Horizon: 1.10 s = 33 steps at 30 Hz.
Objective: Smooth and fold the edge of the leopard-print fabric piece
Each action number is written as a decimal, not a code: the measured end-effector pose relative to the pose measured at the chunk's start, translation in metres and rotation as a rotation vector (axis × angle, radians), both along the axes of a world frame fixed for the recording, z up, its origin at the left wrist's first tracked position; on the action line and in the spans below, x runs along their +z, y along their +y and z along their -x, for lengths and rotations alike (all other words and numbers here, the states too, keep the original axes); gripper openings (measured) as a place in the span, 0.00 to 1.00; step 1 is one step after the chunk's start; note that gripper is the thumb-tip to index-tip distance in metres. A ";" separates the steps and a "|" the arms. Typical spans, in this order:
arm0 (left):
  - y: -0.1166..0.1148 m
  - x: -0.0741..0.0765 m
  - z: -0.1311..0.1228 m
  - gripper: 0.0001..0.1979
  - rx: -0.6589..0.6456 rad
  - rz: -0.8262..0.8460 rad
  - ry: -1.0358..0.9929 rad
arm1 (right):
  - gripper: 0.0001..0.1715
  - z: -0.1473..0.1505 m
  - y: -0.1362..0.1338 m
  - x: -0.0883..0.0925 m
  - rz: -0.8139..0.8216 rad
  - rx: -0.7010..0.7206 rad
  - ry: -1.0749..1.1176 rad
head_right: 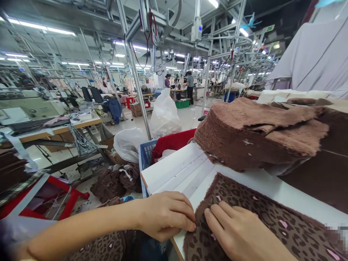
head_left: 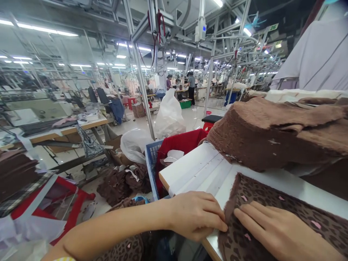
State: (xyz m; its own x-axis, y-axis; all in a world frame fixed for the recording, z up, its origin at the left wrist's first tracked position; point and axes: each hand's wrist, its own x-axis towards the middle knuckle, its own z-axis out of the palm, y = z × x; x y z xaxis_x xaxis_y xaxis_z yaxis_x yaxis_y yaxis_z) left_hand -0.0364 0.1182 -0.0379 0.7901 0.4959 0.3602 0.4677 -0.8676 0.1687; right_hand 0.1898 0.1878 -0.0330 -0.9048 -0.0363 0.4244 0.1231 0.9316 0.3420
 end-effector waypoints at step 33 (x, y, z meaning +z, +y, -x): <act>0.010 0.003 -0.004 0.06 -0.026 0.099 -0.028 | 0.25 0.001 0.055 -0.042 -0.022 -0.470 0.263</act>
State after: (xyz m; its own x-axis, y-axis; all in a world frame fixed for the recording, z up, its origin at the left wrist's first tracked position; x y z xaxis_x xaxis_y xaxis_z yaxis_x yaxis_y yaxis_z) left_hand -0.0320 0.1283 -0.0344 0.7933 0.5101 0.3324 0.4395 -0.8576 0.2671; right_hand 0.1890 0.2429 -0.0746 -0.6892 0.3352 0.6424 0.6088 0.7487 0.2624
